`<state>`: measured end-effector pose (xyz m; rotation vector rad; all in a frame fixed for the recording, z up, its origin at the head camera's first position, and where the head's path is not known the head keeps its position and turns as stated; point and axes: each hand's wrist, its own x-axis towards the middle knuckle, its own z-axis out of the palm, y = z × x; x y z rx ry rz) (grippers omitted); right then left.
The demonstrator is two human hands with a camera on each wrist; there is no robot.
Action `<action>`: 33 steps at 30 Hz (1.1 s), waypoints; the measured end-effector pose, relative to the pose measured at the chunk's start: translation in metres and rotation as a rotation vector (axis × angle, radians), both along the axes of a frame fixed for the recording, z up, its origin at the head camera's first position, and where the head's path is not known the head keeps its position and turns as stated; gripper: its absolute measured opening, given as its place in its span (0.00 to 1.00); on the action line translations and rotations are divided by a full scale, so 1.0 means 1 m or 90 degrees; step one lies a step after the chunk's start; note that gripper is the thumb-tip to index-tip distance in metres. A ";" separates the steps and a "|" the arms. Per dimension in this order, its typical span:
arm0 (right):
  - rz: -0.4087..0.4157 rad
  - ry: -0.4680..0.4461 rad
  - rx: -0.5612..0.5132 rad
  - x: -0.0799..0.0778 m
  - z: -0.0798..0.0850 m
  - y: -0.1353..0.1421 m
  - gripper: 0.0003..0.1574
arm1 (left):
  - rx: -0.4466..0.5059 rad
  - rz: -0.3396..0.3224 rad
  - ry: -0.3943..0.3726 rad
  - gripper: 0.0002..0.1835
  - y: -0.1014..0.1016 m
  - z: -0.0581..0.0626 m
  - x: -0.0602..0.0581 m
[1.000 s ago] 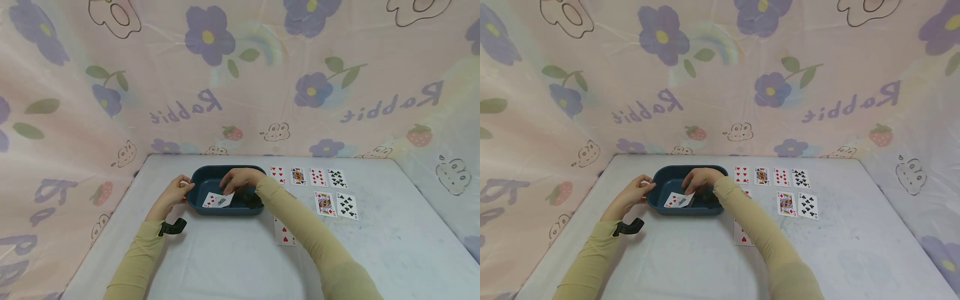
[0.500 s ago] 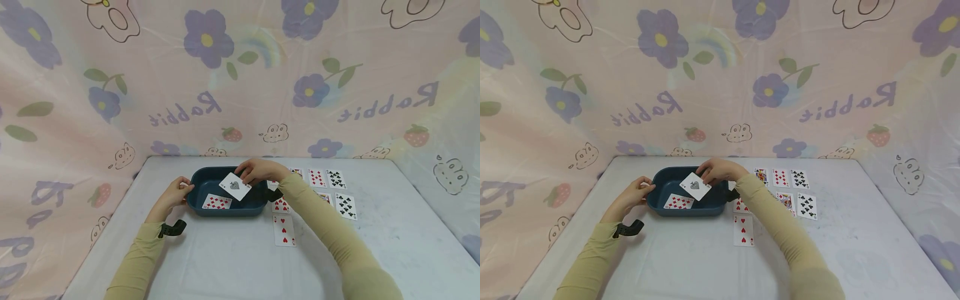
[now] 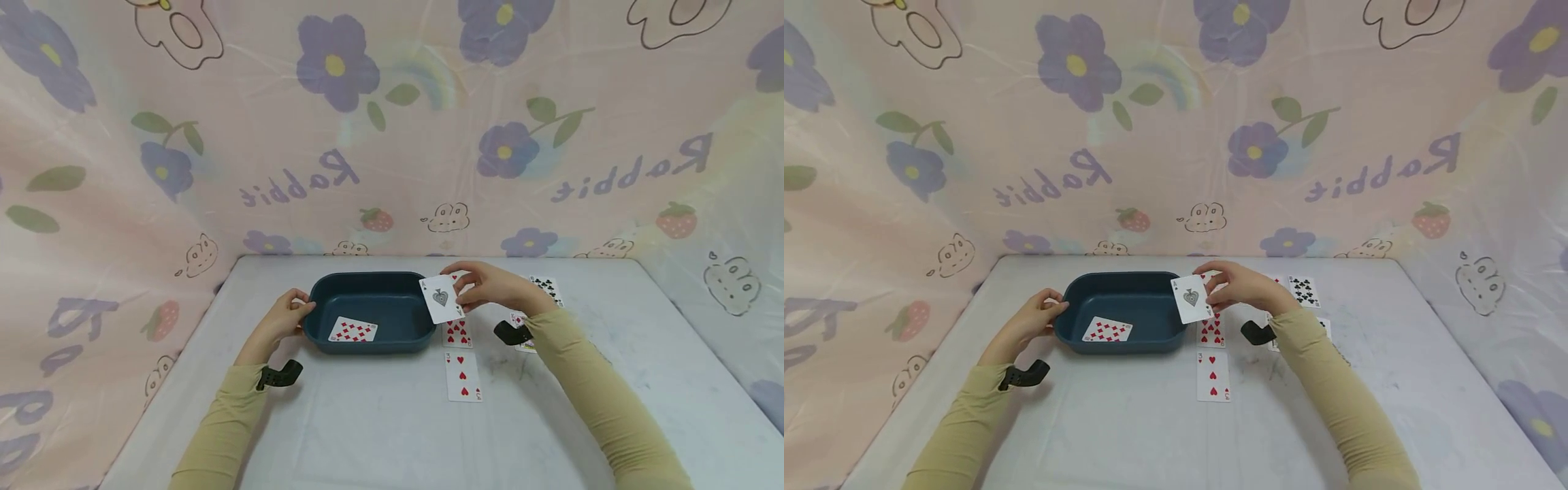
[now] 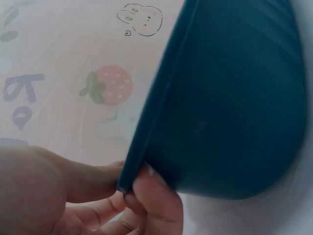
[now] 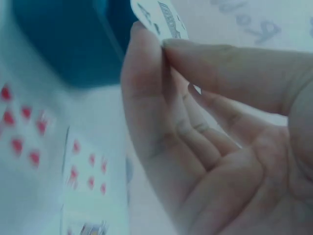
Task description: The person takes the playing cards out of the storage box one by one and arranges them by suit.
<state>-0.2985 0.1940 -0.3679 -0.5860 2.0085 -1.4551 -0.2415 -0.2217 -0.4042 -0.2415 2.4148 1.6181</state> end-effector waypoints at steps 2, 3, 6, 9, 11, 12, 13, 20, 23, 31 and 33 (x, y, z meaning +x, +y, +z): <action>-0.012 0.003 0.002 0.002 -0.005 0.014 0.35 | -0.002 -0.001 -0.001 0.10 0.000 0.001 0.000; -0.016 0.003 0.001 0.003 -0.008 0.021 0.36 | -0.004 -0.002 0.000 0.10 0.000 0.001 0.000; -0.039 0.003 0.011 0.006 -0.015 0.038 0.37 | -0.004 -0.001 -0.001 0.10 0.000 0.001 0.001; -0.058 0.000 0.019 0.010 -0.021 0.052 0.39 | -0.004 -0.005 0.001 0.10 0.001 0.001 0.001; -0.073 -0.004 0.029 0.012 -0.024 0.060 0.39 | -0.002 -0.003 -0.001 0.10 0.001 0.000 0.001; -0.077 -0.003 0.035 0.014 -0.026 0.064 0.39 | -0.003 -0.002 -0.002 0.10 0.001 0.000 0.001; -0.081 -0.001 0.043 0.015 -0.028 0.067 0.39 | -0.005 -0.003 -0.003 0.10 0.001 0.001 0.000; -0.112 -0.014 0.066 0.024 -0.046 0.082 0.39 | -0.016 -0.002 -0.003 0.10 0.001 0.000 -0.001; -0.126 -0.019 0.079 0.025 -0.052 0.084 0.39 | -0.017 -0.003 -0.001 0.10 0.001 -0.001 -0.001; -0.155 -0.024 0.105 0.028 -0.058 0.081 0.39 | -0.011 -0.002 0.003 0.11 0.002 -0.001 0.000; -0.153 -0.010 0.118 0.029 -0.058 0.080 0.38 | -0.012 -0.003 0.002 0.11 0.002 -0.002 0.000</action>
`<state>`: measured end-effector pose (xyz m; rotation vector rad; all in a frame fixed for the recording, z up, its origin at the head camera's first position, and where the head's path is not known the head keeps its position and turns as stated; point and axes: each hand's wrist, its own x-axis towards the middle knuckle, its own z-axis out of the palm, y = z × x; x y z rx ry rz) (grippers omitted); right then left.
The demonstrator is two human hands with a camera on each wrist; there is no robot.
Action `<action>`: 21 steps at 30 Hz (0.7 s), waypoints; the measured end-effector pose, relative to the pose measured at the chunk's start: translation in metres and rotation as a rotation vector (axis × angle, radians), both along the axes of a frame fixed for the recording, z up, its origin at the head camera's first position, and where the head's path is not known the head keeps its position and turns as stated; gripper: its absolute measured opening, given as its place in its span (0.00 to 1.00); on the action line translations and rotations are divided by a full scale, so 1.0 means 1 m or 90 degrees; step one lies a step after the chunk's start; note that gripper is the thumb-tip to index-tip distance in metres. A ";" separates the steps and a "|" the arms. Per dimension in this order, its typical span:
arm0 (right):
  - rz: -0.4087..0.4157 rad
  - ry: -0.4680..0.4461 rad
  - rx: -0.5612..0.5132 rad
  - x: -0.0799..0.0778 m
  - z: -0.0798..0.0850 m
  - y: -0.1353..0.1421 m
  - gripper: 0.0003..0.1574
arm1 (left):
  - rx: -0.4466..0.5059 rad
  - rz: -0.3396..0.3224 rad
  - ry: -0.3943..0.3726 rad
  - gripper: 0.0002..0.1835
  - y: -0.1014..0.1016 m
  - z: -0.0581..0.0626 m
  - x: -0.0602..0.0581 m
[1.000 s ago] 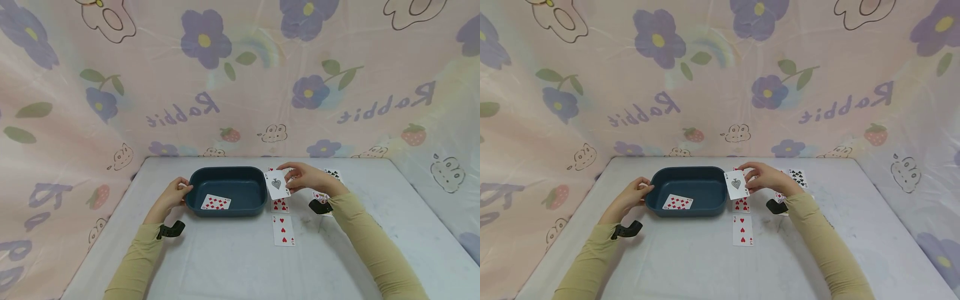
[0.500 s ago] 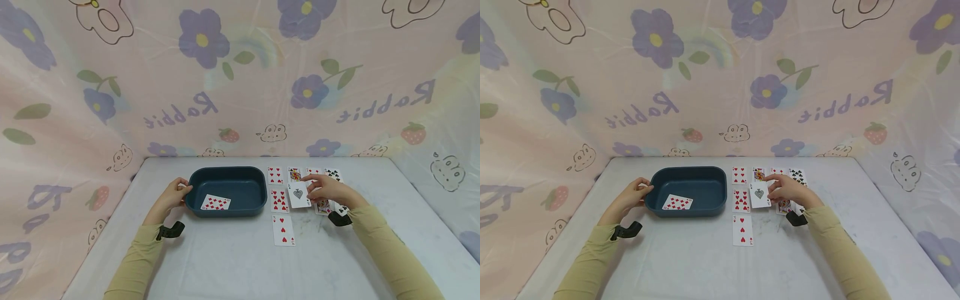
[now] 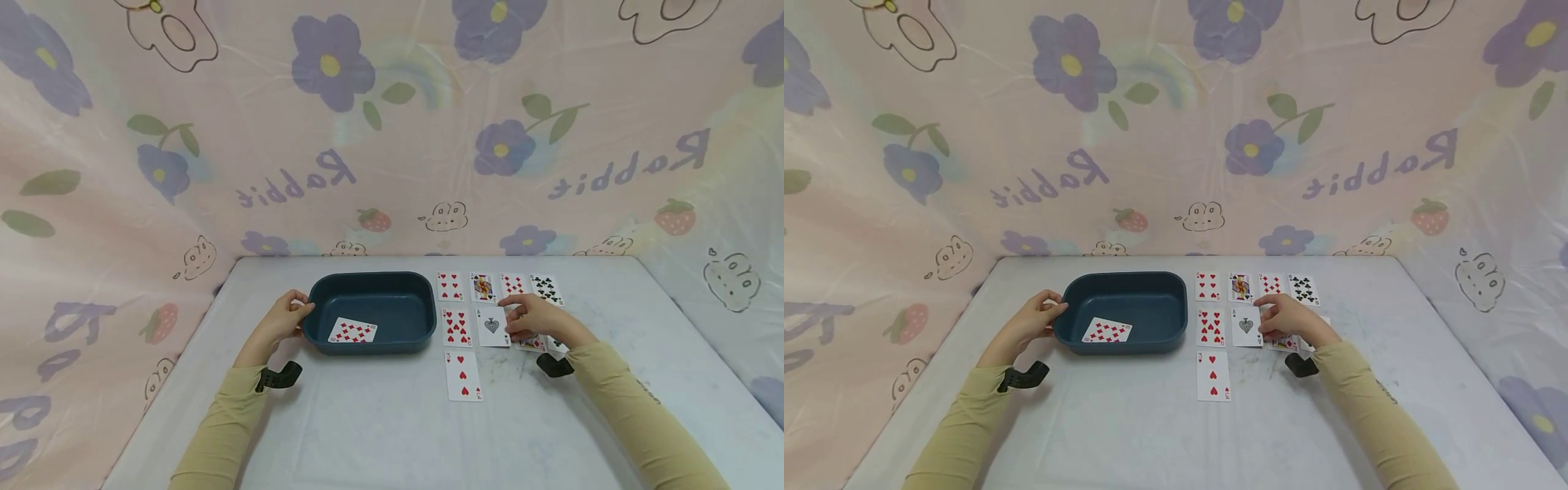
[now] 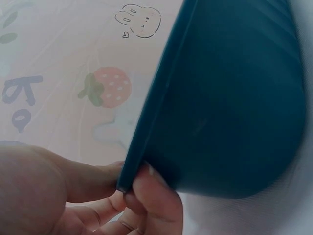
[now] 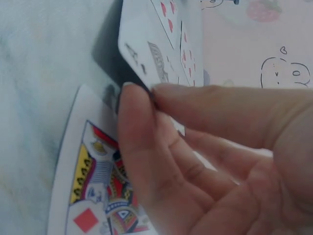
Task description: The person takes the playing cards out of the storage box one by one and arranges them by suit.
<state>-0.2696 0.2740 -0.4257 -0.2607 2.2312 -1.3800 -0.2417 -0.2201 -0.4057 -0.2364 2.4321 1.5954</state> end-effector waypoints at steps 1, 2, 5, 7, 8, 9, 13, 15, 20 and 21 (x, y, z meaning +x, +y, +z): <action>0.004 0.008 0.009 0.000 0.000 -0.001 0.37 | 0.001 0.001 0.000 0.10 0.000 0.000 0.000; 0.003 0.012 0.018 0.000 0.001 -0.001 0.37 | 0.001 0.002 0.001 0.10 0.000 0.000 0.000; -0.002 0.022 0.044 0.000 0.002 -0.003 0.36 | 0.003 -0.002 0.005 0.10 0.000 0.000 -0.001; -0.003 0.024 0.053 0.000 0.004 -0.004 0.36 | 0.002 -0.003 0.007 0.10 0.000 0.000 -0.001; -0.007 0.022 0.053 0.000 0.004 -0.004 0.36 | 0.001 -0.004 0.008 0.11 0.000 0.000 -0.001; -0.011 0.020 0.054 0.000 0.005 -0.005 0.36 | 0.001 -0.005 0.007 0.11 0.000 0.000 -0.001; -0.017 0.020 0.056 0.001 0.005 -0.006 0.36 | 0.000 -0.003 0.004 0.11 0.000 0.000 -0.001; -0.023 0.019 0.057 0.002 0.004 -0.007 0.36 | 0.001 -0.002 0.003 0.11 0.000 0.000 -0.001; -0.038 0.019 0.062 0.002 0.001 -0.007 0.37 | 0.001 -0.001 0.000 0.11 -0.001 -0.001 -0.001; -0.041 0.020 0.064 0.002 0.001 -0.007 0.37 | 0.001 0.001 0.000 0.11 -0.001 -0.001 -0.001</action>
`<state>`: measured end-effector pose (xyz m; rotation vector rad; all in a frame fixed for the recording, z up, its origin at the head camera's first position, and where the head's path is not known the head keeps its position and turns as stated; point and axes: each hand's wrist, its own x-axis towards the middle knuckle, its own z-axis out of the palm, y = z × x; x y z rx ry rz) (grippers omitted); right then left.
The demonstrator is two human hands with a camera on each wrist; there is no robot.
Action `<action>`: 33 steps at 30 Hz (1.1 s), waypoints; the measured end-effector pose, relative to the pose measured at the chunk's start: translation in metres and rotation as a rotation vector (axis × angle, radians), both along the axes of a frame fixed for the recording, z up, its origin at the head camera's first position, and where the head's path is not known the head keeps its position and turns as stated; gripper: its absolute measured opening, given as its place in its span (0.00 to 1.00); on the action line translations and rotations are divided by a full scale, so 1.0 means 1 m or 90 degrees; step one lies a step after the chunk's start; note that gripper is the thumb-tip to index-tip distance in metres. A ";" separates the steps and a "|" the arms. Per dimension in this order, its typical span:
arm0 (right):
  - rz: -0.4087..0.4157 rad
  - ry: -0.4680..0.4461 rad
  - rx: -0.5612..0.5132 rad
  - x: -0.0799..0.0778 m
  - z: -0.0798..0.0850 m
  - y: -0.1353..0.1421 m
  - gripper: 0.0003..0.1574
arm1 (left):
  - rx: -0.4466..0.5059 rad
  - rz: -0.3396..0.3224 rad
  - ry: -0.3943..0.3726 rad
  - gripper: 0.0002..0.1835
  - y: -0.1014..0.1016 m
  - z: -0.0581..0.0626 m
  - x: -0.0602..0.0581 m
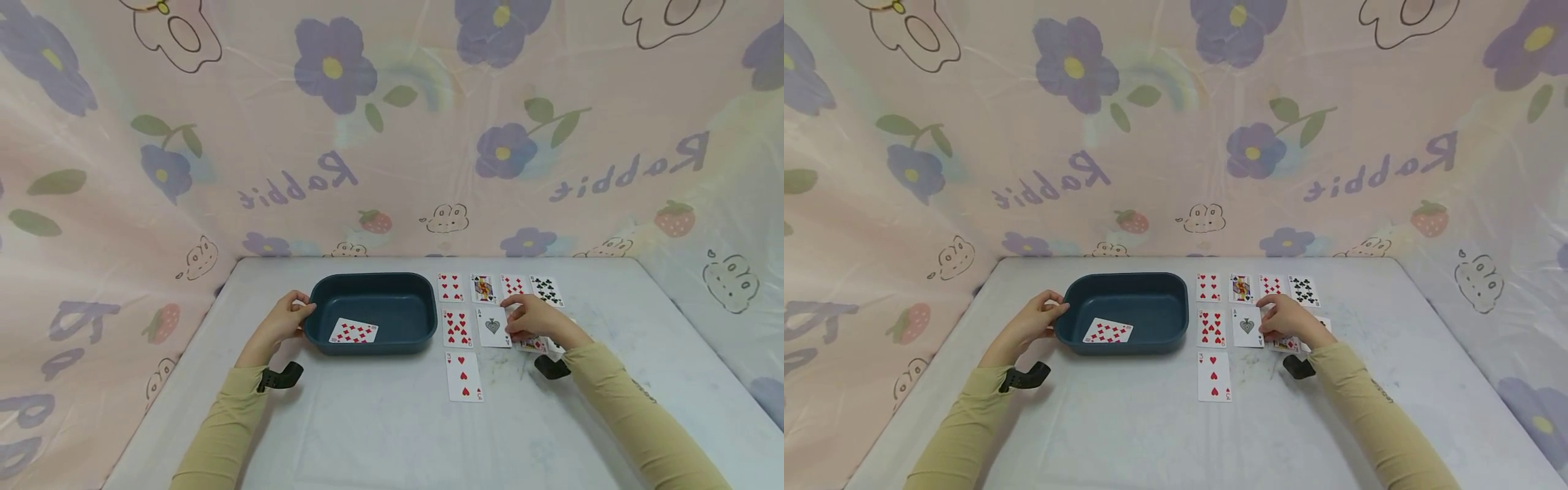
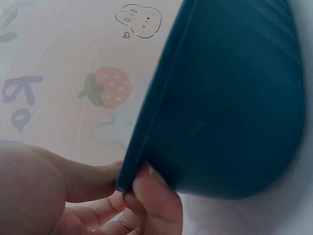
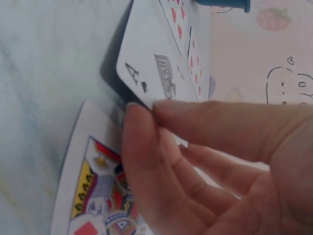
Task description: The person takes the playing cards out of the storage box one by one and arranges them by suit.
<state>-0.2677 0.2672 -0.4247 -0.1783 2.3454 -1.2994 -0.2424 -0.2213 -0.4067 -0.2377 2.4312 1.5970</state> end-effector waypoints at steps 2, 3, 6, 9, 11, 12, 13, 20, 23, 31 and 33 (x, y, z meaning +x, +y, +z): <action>0.000 0.006 0.003 0.000 -0.001 0.000 0.37 | 0.001 0.001 -0.002 0.11 0.000 0.000 0.000; 0.000 0.008 0.001 0.001 -0.001 0.000 0.37 | 0.004 -0.001 0.000 0.11 0.000 0.000 0.001; -0.005 0.011 -0.002 0.002 -0.002 0.000 0.37 | 0.013 -0.002 0.004 0.11 0.000 -0.001 0.002; -0.008 0.013 -0.003 0.003 -0.003 -0.001 0.37 | 0.017 -0.006 0.007 0.11 0.000 -0.001 0.004; -0.010 0.017 0.000 0.003 -0.002 -0.002 0.36 | 0.015 -0.007 0.008 0.10 0.000 -0.002 0.004; -0.009 0.021 0.003 0.003 -0.002 -0.002 0.36 | 0.016 -0.006 0.007 0.10 0.000 -0.002 0.005; -0.007 0.025 0.007 0.003 -0.002 -0.002 0.36 | 0.014 -0.006 0.007 0.11 0.000 -0.002 0.005; 0.002 0.052 0.026 -0.002 0.008 0.002 0.32 | 0.011 -0.004 0.006 0.11 -0.001 -0.003 0.005; 0.004 0.069 0.005 -0.009 0.022 0.004 0.30 | 0.014 -0.006 0.008 0.11 -0.002 -0.004 0.004; 0.059 0.158 -0.005 -0.025 0.073 -0.019 0.28 | 0.011 0.002 0.007 0.10 -0.001 -0.002 0.002; 0.085 0.165 -0.003 -0.031 0.081 -0.034 0.27 | 0.009 0.003 0.006 0.11 0.000 -0.001 0.001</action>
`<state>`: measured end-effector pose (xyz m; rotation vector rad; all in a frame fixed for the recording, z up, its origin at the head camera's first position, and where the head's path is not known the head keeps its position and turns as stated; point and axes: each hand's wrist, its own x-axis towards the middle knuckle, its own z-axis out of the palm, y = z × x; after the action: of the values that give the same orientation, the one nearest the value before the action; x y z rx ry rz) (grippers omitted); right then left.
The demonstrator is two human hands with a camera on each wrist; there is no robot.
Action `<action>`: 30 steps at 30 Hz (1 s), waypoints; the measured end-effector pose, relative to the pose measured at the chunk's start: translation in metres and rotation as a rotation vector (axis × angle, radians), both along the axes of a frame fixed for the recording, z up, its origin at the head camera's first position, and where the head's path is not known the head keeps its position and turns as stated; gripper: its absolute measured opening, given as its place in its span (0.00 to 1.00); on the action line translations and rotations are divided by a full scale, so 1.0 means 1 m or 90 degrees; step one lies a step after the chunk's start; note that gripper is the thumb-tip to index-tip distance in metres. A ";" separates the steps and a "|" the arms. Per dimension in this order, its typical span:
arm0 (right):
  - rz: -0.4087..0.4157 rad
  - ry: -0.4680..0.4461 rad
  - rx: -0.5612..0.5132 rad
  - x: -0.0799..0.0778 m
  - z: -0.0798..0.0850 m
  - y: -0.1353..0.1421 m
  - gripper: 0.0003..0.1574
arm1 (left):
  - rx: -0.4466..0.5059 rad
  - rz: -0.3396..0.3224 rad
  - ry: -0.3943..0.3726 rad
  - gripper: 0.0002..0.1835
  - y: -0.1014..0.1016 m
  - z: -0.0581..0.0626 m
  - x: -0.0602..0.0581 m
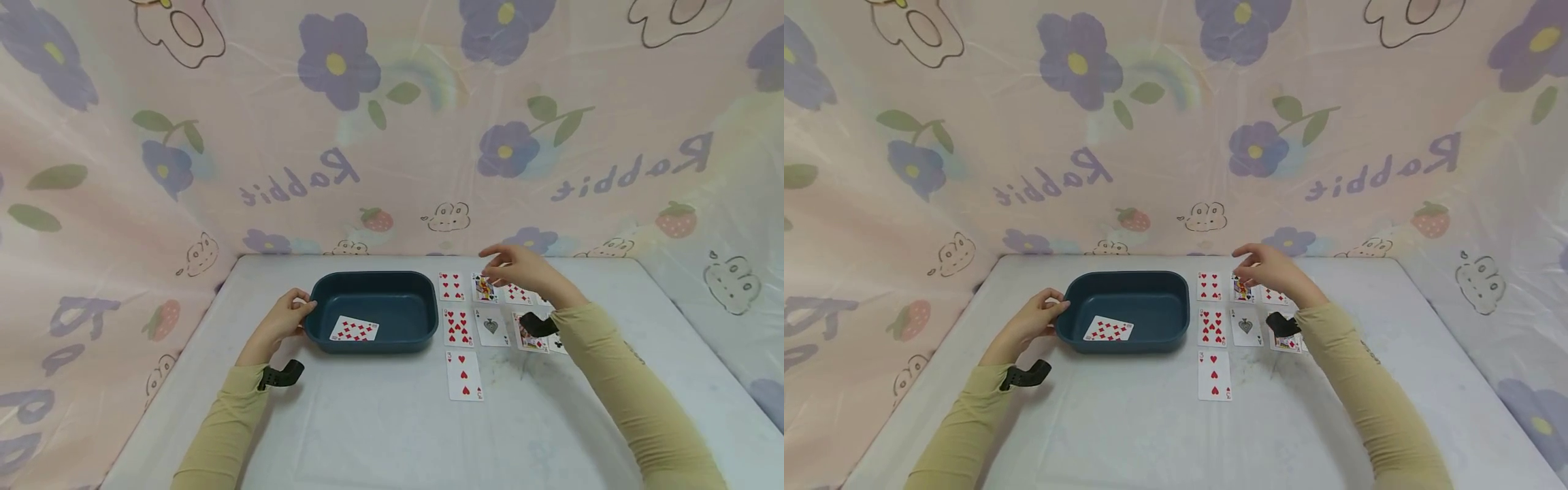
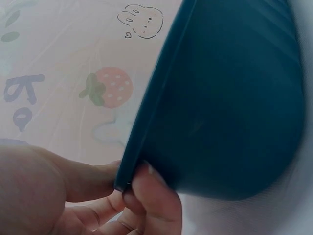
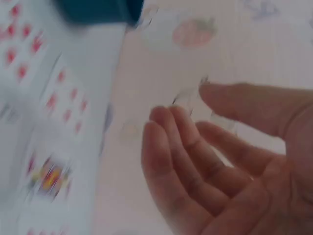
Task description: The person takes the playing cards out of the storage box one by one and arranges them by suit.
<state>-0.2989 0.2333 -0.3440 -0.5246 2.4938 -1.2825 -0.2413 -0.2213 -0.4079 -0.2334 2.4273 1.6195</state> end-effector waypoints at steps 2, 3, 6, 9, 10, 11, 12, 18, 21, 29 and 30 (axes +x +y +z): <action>0.040 0.004 -0.001 -0.007 0.006 -0.020 0.27 | -0.002 0.001 -0.001 0.11 0.000 0.001 0.000; 0.062 0.006 -0.001 -0.010 0.008 -0.030 0.26 | -0.001 0.003 -0.002 0.11 0.000 0.001 0.000; 0.138 0.027 0.022 -0.016 0.015 -0.064 0.26 | 0.000 -0.002 0.001 0.11 0.000 0.001 0.000; 0.213 0.043 0.040 -0.021 0.020 -0.096 0.24 | 0.002 -0.002 0.004 0.11 0.000 0.001 0.000; 0.238 0.042 0.041 -0.023 0.021 -0.106 0.24 | 0.002 -0.002 0.004 0.11 0.000 0.001 0.000; 0.262 0.038 0.039 -0.024 0.022 -0.116 0.23 | 0.001 0.000 0.004 0.11 0.000 0.001 0.000; 0.284 0.029 0.034 -0.025 0.021 -0.126 0.23 | 0.000 0.001 0.003 0.11 0.000 0.001 0.000; 0.376 -0.022 0.042 -0.032 0.007 -0.170 0.25 | -0.006 0.006 -0.001 0.11 -0.001 0.001 -0.001; 0.405 -0.047 0.062 -0.034 -0.004 -0.187 0.26 | -0.010 0.006 0.000 0.11 -0.001 0.000 -0.001; 0.423 -0.165 0.096 -0.040 -0.032 -0.225 0.27 | -0.004 0.006 0.003 0.11 -0.001 0.002 -0.001; 0.422 -0.174 0.104 -0.040 -0.035 -0.229 0.27 | -0.002 0.006 0.003 0.11 -0.001 0.002 -0.001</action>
<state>-0.3389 0.0042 -0.3790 -0.9547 1.9265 -0.8151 -0.2423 -0.2223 -0.4059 -0.2427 2.4362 1.6230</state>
